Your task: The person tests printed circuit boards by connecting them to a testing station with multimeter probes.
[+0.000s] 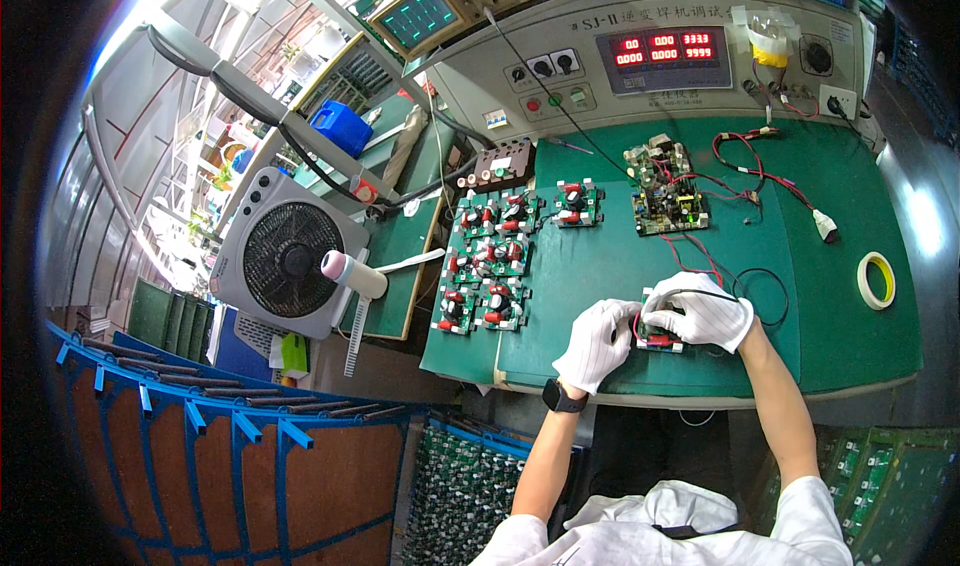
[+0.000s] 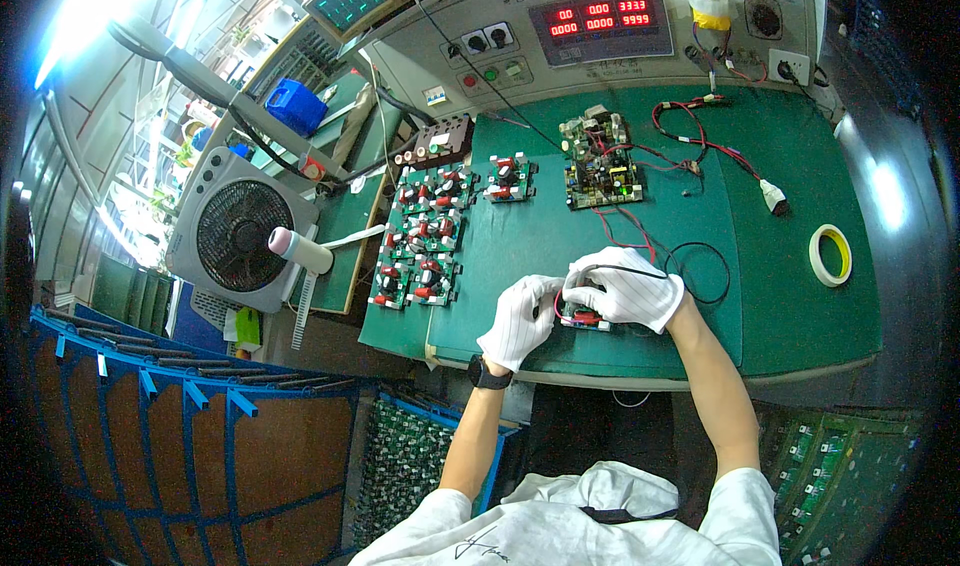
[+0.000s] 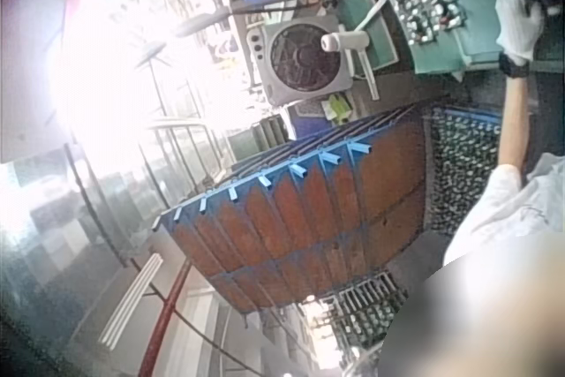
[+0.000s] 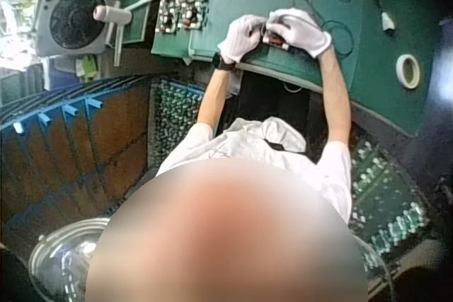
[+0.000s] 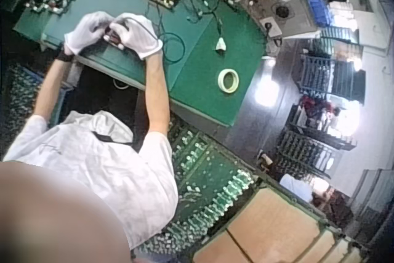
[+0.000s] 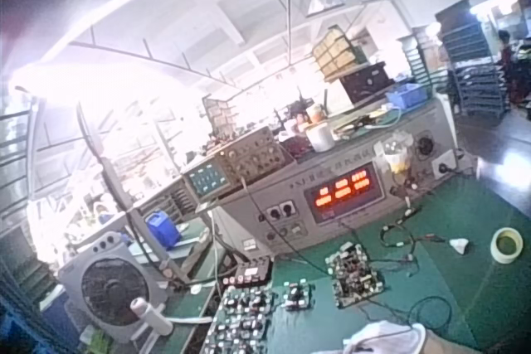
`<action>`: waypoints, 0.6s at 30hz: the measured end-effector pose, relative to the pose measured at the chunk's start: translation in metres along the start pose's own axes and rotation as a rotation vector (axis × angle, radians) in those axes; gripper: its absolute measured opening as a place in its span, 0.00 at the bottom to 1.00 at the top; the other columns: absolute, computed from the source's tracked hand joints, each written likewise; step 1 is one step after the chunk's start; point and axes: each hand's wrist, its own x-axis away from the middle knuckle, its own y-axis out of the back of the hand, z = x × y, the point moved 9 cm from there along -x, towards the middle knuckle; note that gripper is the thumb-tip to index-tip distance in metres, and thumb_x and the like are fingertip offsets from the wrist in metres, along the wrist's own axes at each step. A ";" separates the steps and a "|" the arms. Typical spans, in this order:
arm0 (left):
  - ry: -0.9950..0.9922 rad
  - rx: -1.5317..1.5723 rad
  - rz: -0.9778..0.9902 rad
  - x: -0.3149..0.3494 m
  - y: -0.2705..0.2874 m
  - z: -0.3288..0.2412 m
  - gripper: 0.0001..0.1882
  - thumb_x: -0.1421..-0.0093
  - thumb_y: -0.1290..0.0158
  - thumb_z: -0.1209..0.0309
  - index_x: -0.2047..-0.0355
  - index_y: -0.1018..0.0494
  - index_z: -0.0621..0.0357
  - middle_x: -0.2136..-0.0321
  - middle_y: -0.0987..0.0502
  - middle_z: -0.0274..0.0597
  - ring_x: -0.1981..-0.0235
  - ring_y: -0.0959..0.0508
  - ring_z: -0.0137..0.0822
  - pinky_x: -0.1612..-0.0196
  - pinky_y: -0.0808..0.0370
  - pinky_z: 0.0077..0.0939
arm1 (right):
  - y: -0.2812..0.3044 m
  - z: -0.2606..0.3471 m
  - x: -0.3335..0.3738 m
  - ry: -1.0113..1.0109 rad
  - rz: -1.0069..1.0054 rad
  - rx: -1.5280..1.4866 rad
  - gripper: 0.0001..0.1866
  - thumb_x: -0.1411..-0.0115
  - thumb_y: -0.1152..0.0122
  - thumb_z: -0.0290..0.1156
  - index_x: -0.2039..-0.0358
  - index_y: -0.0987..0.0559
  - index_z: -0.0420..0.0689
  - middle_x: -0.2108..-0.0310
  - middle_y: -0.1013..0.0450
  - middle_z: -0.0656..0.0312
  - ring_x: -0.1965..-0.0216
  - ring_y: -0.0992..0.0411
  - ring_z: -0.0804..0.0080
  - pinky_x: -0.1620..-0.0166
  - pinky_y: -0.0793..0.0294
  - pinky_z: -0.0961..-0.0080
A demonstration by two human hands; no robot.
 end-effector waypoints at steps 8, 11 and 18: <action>0.048 0.071 0.010 0.006 -0.005 0.002 0.12 0.44 0.46 0.83 0.60 0.20 0.58 0.64 0.17 0.48 0.61 0.17 0.51 0.56 0.20 0.40 | 0.004 0.006 0.006 0.076 -0.047 0.059 0.08 0.38 0.32 0.30 0.68 0.15 0.39 0.69 0.18 0.53 0.64 0.17 0.59 0.52 0.18 0.65; 0.054 0.046 0.035 -0.001 -0.012 0.012 0.12 0.46 0.46 0.83 0.63 0.19 0.57 0.66 0.17 0.50 0.62 0.17 0.53 0.56 0.20 0.41 | 0.028 -0.012 0.006 -0.076 -0.153 -0.195 0.08 0.35 0.34 0.29 0.66 0.16 0.37 0.69 0.20 0.56 0.64 0.19 0.69 0.57 0.21 0.72; -0.004 0.022 0.009 -0.005 -0.004 0.008 0.13 0.43 0.47 0.85 0.60 0.20 0.59 0.65 0.17 0.47 0.66 0.18 0.48 0.60 0.21 0.35 | 0.047 -0.037 0.008 -0.149 -0.349 -0.023 0.09 0.32 0.37 0.30 0.63 0.19 0.36 0.68 0.22 0.55 0.67 0.20 0.66 0.67 0.20 0.68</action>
